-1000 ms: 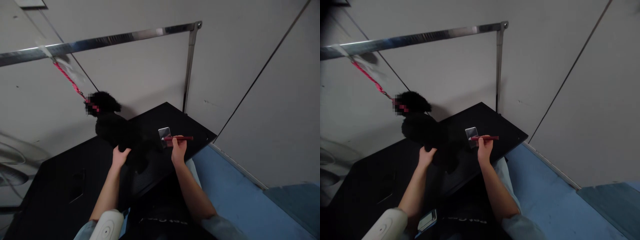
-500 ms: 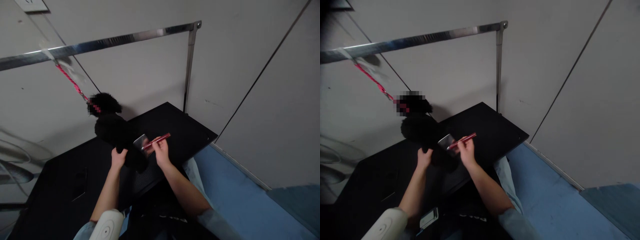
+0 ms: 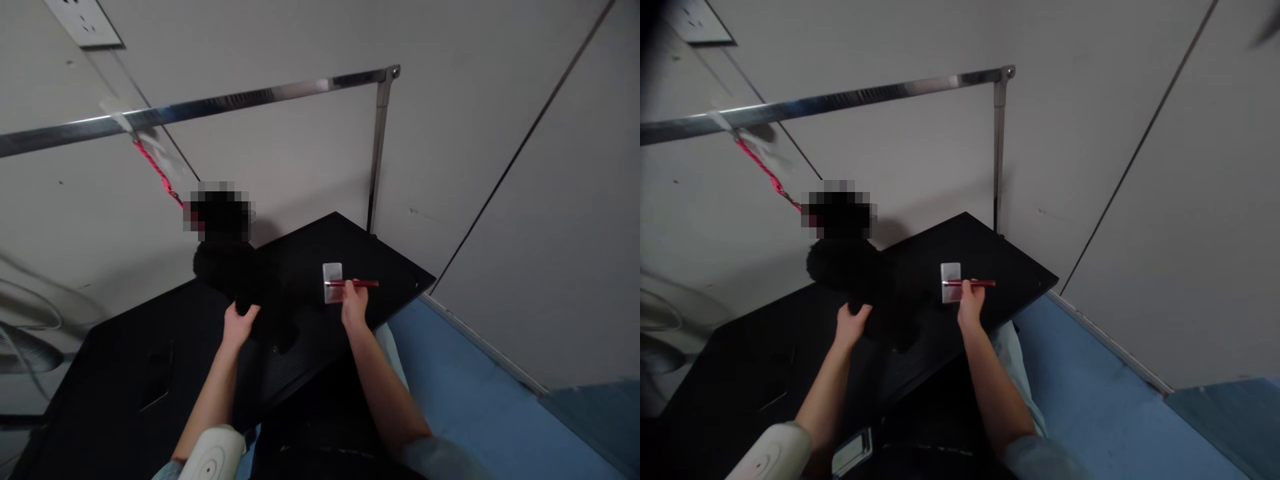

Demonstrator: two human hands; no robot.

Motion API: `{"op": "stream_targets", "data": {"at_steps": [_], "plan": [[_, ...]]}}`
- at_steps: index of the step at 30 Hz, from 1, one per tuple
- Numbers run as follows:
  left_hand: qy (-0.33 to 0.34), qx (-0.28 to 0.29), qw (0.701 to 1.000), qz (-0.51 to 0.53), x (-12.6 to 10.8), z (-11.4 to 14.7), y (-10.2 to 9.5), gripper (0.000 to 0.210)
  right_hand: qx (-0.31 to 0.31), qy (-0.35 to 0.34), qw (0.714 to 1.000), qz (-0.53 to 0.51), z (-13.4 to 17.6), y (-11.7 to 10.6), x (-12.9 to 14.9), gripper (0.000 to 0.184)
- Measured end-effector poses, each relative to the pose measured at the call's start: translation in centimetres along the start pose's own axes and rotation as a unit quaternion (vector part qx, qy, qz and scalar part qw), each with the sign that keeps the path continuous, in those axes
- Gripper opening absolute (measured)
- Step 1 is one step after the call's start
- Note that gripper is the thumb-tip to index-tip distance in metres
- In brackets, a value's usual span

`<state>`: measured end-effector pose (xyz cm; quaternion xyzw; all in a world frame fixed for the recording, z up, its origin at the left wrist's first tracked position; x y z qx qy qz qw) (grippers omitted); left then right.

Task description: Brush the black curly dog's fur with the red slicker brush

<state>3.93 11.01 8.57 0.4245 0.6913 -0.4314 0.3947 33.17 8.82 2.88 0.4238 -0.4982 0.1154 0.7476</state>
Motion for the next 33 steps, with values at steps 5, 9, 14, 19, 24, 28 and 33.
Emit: {"op": "stream_targets", "data": {"at_steps": [5, 9, 14, 19, 24, 28, 33], "plan": [[-0.007, -0.018, 1.000, 0.005, -0.1, 0.1, -0.1, 0.031, 0.190, -0.005, 0.982, -0.010, 2.4, 3.7, -0.8, 0.032], [0.001, 0.009, 1.000, 0.020, 0.0, 0.0, 0.5, 0.036, 0.127, 0.047, 0.991, -0.003, 1.5, 3.6, -2.3, 0.035], [-0.052, 0.069, 0.992, 0.091, 1.4, -0.9, 1.2, 0.045, 0.091, 0.014, 0.996, -0.023, 1.6, 2.8, -1.4, 0.033], [-0.095, 0.091, 0.976, 0.176, 2.0, -2.1, 0.8, 0.063, 0.135, 0.058, 0.989, -0.023, 1.1, 3.4, -1.7, 0.035], [-0.106, 0.111, 0.972, 0.175, 2.9, -2.6, 0.5, 0.068, 0.031, 0.023, 0.999, -0.013, -0.4, 0.9, -0.9, 0.034], [-0.120, 0.091, 0.967, 0.206, 4.1, -2.7, 0.0, 0.069, 0.179, 0.032, 0.983, -0.016, 2.1, 4.3, -1.3, 0.034], [-0.122, 0.087, 0.973, 0.177, 4.0, -2.1, 0.3, 0.064, 0.065, 0.061, 0.996, -0.016, 0.8, 2.7, -1.4, 0.033]]}}
Point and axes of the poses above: each hand's wrist, its own z-axis away from the middle knuckle, its own y-axis out of the palm, x = y × z, the point moved 5 cm from there along -z, towards the middle knuckle, and after that the axes turned 10 degrees about z, right-handed, at the moved point
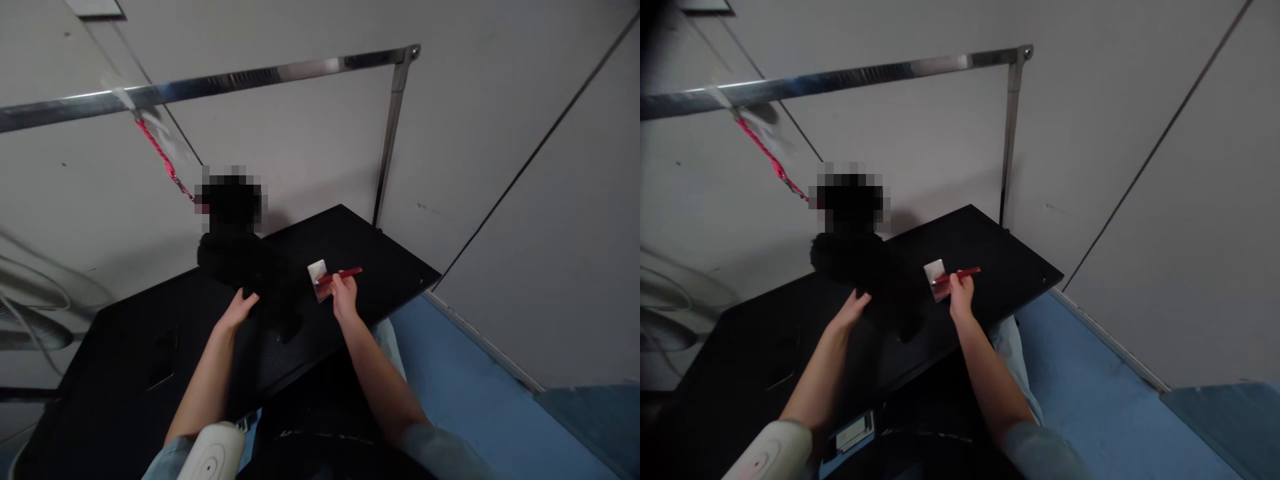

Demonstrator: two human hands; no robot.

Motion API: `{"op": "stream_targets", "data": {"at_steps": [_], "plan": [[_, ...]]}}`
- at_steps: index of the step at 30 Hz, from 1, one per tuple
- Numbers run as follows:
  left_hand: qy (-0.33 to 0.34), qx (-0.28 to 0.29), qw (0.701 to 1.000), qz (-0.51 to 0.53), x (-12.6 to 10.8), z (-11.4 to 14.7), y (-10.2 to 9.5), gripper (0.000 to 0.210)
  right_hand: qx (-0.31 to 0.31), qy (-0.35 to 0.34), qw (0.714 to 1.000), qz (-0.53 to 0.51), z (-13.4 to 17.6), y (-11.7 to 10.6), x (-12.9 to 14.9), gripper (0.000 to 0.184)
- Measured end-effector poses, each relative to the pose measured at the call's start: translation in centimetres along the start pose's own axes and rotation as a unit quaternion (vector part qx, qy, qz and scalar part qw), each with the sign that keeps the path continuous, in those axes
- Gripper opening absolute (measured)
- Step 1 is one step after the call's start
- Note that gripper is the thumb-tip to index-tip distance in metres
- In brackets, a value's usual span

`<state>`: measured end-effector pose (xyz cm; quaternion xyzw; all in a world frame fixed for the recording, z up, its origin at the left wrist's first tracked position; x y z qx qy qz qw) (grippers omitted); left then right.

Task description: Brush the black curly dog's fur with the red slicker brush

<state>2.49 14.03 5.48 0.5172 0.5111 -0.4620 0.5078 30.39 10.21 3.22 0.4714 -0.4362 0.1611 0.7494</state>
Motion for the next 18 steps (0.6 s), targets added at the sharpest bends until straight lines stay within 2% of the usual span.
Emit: {"op": "stream_targets", "data": {"at_steps": [2, 6, 7, 9, 11, 12, 14, 16, 18], "plan": [[0.020, 0.009, 1.000, -0.012, -0.4, 0.1, 0.4, 0.065, -0.010, -0.023, 1.000, -0.006, 0.3, -0.3, 0.5, 0.032], [0.066, -0.020, 0.997, -0.022, -1.4, 0.3, 0.4, 0.065, 0.130, -0.012, 0.991, -0.005, 1.6, 2.5, 0.2, 0.031], [0.066, -0.020, 0.997, -0.027, -1.5, 0.4, 0.5, 0.063, 0.129, 0.000, 0.992, 0.000, 1.3, 2.5, -0.1, 0.031], [0.053, -0.007, 0.998, -0.035, -1.4, 0.5, 0.6, 0.056, 0.057, 0.011, 0.998, 0.006, 0.1, 1.0, -0.2, 0.030], [0.044, 0.004, 0.998, -0.039, -1.3, 0.6, 0.8, 0.049, -0.029, -0.003, 1.000, 0.007, -0.8, -1.1, 0.1, 0.030], [0.047, -0.001, 0.998, -0.040, -1.3, 0.7, 0.7, 0.046, -0.051, -0.015, 0.999, 0.005, -0.9, -1.8, 0.3, 0.030], [0.070, -0.028, 0.996, -0.038, -1.3, 0.7, 0.4, 0.042, -0.014, -0.026, 1.000, -0.002, -0.2, -1.4, 0.4, 0.029], [0.099, -0.054, 0.993, -0.045, -1.4, 0.8, 0.1, 0.039, 0.075, -0.022, 0.997, -0.013, 1.1, 0.4, -0.2, 0.031], [0.115, -0.058, 0.990, -0.060, -1.5, 0.9, 0.1, 0.036, 0.105, 0.004, 0.994, -0.024, 1.8, 1.7, -1.3, 0.032]]}}
Point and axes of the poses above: each hand's wrist, its own z-axis away from the middle knuckle, its own y-axis out of the palm, x = y × z, the point moved 5 cm from there along -z, towards the middle knuckle, and after that the axes turned 10 degrees about z, right-handed, at the moved point
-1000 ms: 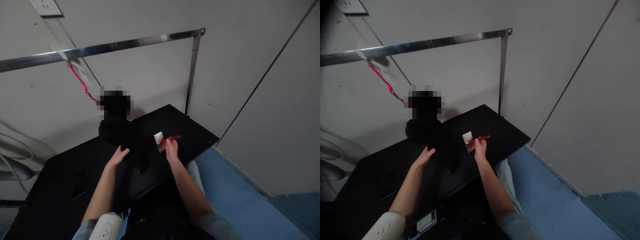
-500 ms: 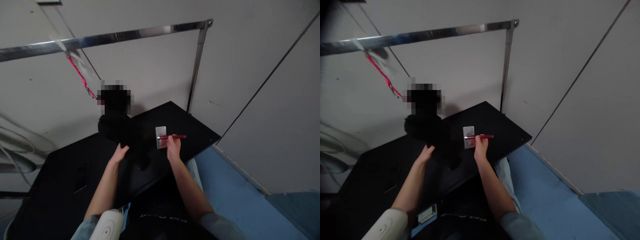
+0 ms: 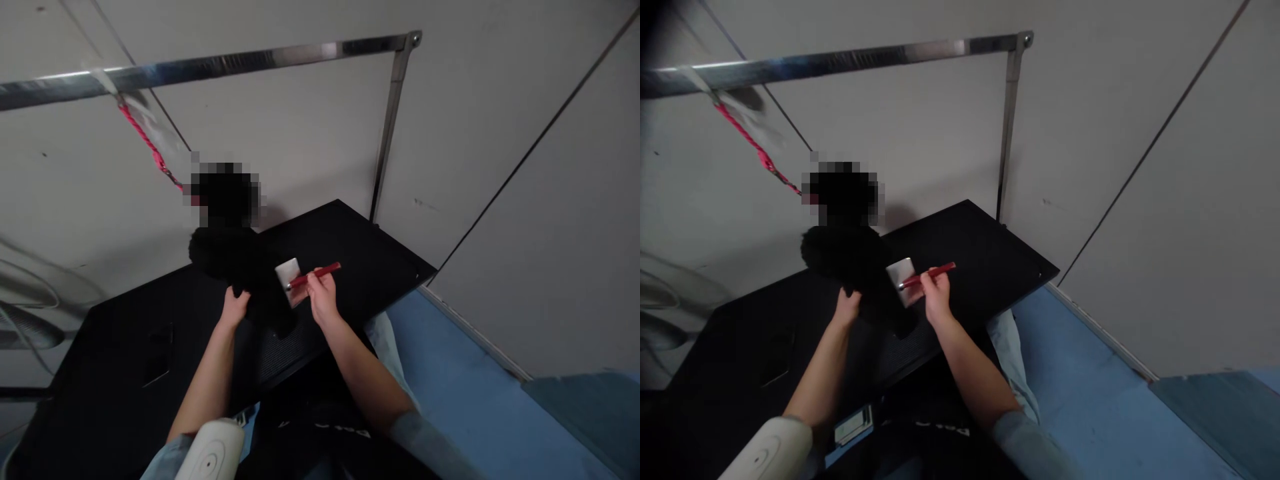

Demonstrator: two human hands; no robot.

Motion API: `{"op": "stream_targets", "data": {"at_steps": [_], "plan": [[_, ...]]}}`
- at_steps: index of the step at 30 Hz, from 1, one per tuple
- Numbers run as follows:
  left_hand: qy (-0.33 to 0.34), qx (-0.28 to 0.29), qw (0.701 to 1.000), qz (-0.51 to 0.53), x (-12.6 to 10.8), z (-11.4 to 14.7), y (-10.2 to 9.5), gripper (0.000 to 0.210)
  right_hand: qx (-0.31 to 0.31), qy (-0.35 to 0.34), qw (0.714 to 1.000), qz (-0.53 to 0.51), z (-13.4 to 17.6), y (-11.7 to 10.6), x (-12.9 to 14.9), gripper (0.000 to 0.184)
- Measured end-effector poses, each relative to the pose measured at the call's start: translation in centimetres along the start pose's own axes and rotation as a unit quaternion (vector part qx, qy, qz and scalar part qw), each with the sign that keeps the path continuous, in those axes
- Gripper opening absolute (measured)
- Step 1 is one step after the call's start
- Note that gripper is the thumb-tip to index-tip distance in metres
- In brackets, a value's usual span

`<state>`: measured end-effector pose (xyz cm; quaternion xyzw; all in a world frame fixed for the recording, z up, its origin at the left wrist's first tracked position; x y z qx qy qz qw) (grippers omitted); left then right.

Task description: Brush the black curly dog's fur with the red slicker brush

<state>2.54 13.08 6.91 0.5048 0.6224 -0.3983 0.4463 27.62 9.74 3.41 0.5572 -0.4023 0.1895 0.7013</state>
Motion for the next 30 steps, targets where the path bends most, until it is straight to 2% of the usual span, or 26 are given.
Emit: {"op": "stream_targets", "data": {"at_steps": [2, 5, 9, 12, 13, 15, 17, 19, 20, 21, 23, 24, 25, 27, 30], "plan": [[-0.001, 0.015, 1.000, -0.026, -0.1, 0.2, 0.2, 0.033, -0.038, 0.016, 0.999, 0.000, -0.3, -0.3, -0.9, 0.032], [0.004, 0.027, 0.997, -0.071, -0.4, 0.5, 0.8, 0.029, -0.089, -0.008, 0.996, 0.021, -1.4, -2.2, -1.0, 0.032], [0.050, -0.009, 0.992, -0.116, -1.4, 0.7, 0.8, 0.027, -0.129, -0.028, 0.991, 0.037, -2.4, -4.6, 0.2, 0.033], [0.069, -0.043, 0.985, -0.155, -1.7, 0.9, 0.5, 0.031, -0.170, -0.037, 0.984, 0.036, -1.5, -4.7, 0.8, 0.032], [0.072, -0.052, 0.983, -0.162, -1.7, 1.0, 0.4, 0.033, -0.153, -0.038, 0.987, 0.035, -1.1, -4.0, 0.6, 0.032], [0.083, -0.081, 0.979, -0.165, -1.8, 1.5, 0.2, 0.039, -0.080, -0.035, 0.996, 0.033, -0.4, -2.0, -0.1, 0.033], [0.131, -0.133, 0.967, -0.172, -2.6, 2.6, 0.0, 0.052, -0.014, -0.021, 0.999, 0.034, -0.3, -0.6, -1.2, 0.032], [0.229, -0.150, 0.935, -0.225, -4.4, 3.9, 0.7, 0.066, -0.036, -0.013, 0.997, 0.064, -0.8, -1.3, -2.1, 0.032], [0.285, -0.113, 0.911, -0.276, -5.3, 4.6, 1.6, 0.065, -0.068, -0.016, 0.994, 0.087, -1.3, -2.4, -2.3, 0.033], [0.329, -0.045, 0.880, -0.338, -6.1, 5.0, 2.8, 0.057, -0.101, -0.022, 0.989, 0.110, -1.7, -3.7, -2.4, 0.034], [0.374, 0.109, 0.808, -0.443, -6.8, 5.4, 5.4, 0.039, -0.150, -0.040, 0.978, 0.143, -2.3, -6.4, -2.3, 0.036], [0.383, 0.157, 0.774, -0.478, -7.0, 5.4, 6.2, 0.036, -0.158, -0.043, 0.975, 0.150, -2.4, -7.5, -2.3, 0.036], [0.389, 0.192, 0.746, -0.505, -7.1, 5.1, 6.9, 0.035, -0.159, -0.042, 0.974, 0.156, -2.3, -8.3, -2.4, 0.036], [0.393, 0.229, 0.710, -0.538, -7.2, 4.2, 7.8, 0.036, -0.148, -0.038, 0.974, 0.168, -1.5, -9.1, -2.5, 0.036], [0.384, 0.286, 0.682, -0.552, -6.8, 2.9, 8.8, 0.032, -0.078, -0.023, 0.980, 0.182, 1.0, -8.1, -3.3, 0.034]]}}
Point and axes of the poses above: each hand's wrist, its own z-axis away from the middle knuckle, its own y-axis out of the palm, x = y × z, the point moved 5 cm from there along -z, towards the middle knuckle, and after that the axes turned 10 degrees about z, right-handed, at the moved point
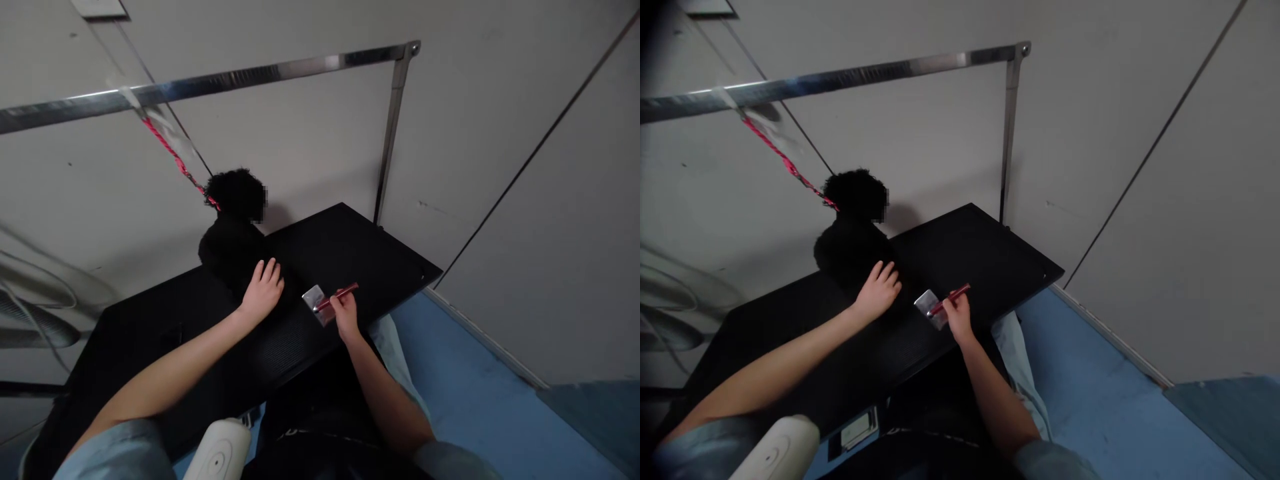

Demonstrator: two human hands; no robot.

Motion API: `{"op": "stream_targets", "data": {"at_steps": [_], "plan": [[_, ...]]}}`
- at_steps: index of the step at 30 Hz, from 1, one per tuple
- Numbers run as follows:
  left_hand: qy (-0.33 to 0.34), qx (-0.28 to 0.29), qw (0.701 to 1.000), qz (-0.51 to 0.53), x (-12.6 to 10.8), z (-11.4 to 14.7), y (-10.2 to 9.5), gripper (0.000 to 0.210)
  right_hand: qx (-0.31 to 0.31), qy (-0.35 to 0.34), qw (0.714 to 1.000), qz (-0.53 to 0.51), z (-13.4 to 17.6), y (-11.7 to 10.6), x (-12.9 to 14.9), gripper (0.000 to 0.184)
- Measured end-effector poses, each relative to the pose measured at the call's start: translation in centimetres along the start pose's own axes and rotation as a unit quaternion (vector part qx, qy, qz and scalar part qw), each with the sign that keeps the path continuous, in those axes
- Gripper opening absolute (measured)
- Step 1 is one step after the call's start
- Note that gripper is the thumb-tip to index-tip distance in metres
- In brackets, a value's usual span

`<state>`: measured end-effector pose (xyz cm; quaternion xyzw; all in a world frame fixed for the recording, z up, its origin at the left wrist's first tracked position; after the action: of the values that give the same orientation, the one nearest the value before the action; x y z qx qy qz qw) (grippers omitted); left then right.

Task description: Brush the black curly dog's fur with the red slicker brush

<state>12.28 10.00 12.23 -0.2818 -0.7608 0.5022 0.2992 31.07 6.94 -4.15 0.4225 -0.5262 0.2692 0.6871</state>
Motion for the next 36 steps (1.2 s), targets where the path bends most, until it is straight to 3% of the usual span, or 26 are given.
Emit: {"op": "stream_targets", "data": {"at_steps": [2, 4, 6, 7, 9, 11, 13, 14, 15, 17, 18, 19, 22, 23, 25, 27, 28, 32, 33, 36], "plan": [[0.021, 0.041, 0.998, 0.040, 0.0, -0.4, 0.4, 0.028, 0.108, -0.013, 0.994, 0.009, 2.3, 1.9, 0.4, 0.032], [0.017, 0.057, 0.992, 0.113, -0.1, -0.5, 0.0, 0.022, 0.248, -0.046, 0.967, 0.032, 4.5, 4.4, 1.7, 0.029], [-0.037, 0.027, 0.978, 0.202, 0.1, -0.5, -1.2, 0.019, 0.346, -0.096, 0.931, 0.064, 5.7, 6.4, 3.9, 0.026], [-0.077, -0.001, 0.966, 0.248, 0.4, -0.3, -2.1, 0.020, 0.358, -0.121, 0.923, 0.071, 5.6, 6.9, 5.3, 0.023], [-0.173, -0.081, 0.920, 0.342, 1.4, 0.2, -4.1, 0.019, 0.282, -0.161, 0.945, 0.051, 4.0, 6.7, 8.7, 0.018], [-0.260, -0.178, 0.849, 0.424, 2.7, 1.0, -5.9, 0.016, 0.099, -0.182, 0.978, -0.014, 1.9, 4.9, 11.9, 0.020], [-0.311, -0.254, 0.785, 0.472, 3.9, 1.8, -7.2, 0.015, -0.028, -0.219, 0.973, -0.068, 1.6, 3.6, 14.3, 0.020], [-0.324, -0.273, 0.767, 0.482, 4.4, 2.0, -7.6, 0.015, -0.030, -0.235, 0.968, -0.078, 1.9, 3.8, 15.1, 0.019], [-0.332, -0.282, 0.757, 0.487, 4.8, 2.2, -7.8, 0.016, 0.024, -0.246, 0.967, -0.070, 2.5, 4.8, 15.6, 0.018], [-0.340, -0.294, 0.736, 0.506, 5.3, 2.5, -7.8, 0.019, 0.192, -0.244, 0.950, -0.024, 4.1, 7.9, 15.7, 0.016], [-0.344, -0.301, 0.716, 0.527, 5.5, 2.6, -7.5, 0.021, 0.242, -0.234, 0.942, -0.011, 4.7, 9.1, 15.5, 0.015], [-0.348, -0.311, 0.687, 0.556, 5.6, 2.7, -7.1, 0.022, 0.239, -0.227, 0.944, -0.019, 4.9, 9.8, 15.4, 0.016], [-0.370, -0.342, 0.576, 0.644, 5.5, 3.2, -5.6, 0.025, 0.104, -0.232, 0.963, -0.083, 4.1, 9.6, 15.4, 0.018], [-0.381, -0.353, 0.544, 0.658, 5.5, 3.4, -5.2, 0.025, 0.094, -0.236, 0.963, -0.091, 3.9, 9.7, 15.3, 0.018], [-0.400, -0.370, 0.498, 0.674, 5.3, 3.8, -4.5, 0.027, 0.169, -0.226, 0.957, -0.074, 3.7, 10.6, 14.8, 0.016], [-0.399, -0.388, 0.473, 0.683, 5.2, 4.1, -4.3, 0.027, 0.247, -0.186, 0.949, -0.055, 3.6, 11.7, 14.0, 0.017], [-0.394, -0.400, 0.463, 0.686, 5.1, 4.3, -4.2, 0.027, 0.247, -0.169, 0.952, -0.057, 3.4, 11.8, 13.6, 0.018], [-0.395, -0.438, 0.428, 0.685, 5.1, 5.1, -3.8, 0.026, 0.098, -0.158, 0.978, -0.096, 2.5, 10.9, 13.1, 0.021], [-0.398, -0.442, 0.421, 0.685, 5.0, 5.2, -3.6, 0.026, 0.109, -0.159, 0.977, -0.095, 2.5, 11.1, 13.1, 0.020], [-0.396, -0.456, 0.406, 0.686, 5.0, 5.7, -3.2, 0.025, 0.237, -0.131, 0.959, -0.085, 2.9, 12.8, 12.7, 0.021]]}}
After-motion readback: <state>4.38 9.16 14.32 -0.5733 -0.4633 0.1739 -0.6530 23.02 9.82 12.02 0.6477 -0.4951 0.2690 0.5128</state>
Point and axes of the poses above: each hand's wrist, its own z-axis away from the middle knuckle, its own y-axis out of the palm, x = y × z, the point moved 5 cm from there along -z, towards the middle knuckle, and after that the axes turned 10 degrees about z, right-handed, at the moved point
